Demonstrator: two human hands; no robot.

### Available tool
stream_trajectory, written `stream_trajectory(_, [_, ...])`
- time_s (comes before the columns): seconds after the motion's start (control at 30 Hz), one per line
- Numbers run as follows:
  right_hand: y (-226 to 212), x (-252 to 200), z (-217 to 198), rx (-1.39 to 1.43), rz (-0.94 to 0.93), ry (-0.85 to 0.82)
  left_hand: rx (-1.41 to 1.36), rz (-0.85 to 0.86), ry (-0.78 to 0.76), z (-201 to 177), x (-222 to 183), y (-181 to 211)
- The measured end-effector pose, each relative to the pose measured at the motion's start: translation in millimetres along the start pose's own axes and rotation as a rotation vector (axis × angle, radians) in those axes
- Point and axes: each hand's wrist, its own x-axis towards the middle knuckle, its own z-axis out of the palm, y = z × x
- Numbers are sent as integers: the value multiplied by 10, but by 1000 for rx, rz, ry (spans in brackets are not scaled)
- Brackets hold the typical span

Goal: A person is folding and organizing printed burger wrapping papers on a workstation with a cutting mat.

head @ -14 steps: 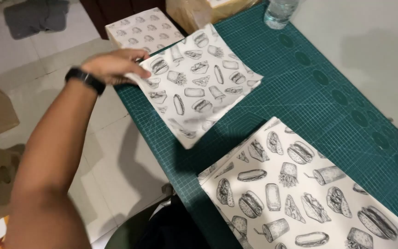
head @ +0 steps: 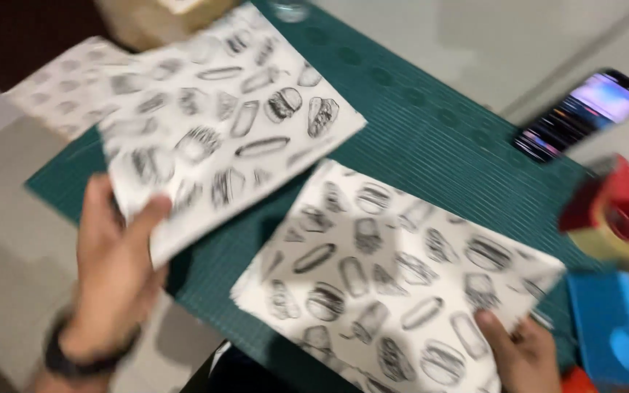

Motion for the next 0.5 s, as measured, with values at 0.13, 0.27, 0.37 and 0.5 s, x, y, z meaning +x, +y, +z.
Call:
stream_trajectory(0.13, [213,63,-74,129,21,-27,-86,-101,6,574,-913,-74])
stream_trajectory(0.27, [-139,-143,43,197,3,-51,-150,-228,-44,778,-1601,-558])
stream_trajectory(0.37, [-317,-222,32,235,-23,-83,-205,-325,-58,1092,-1987,-491])
stream_trajectory(0.5, [-503,-349,33,285,-74,-176,-281,-428,-28,1204,-2179,-453])
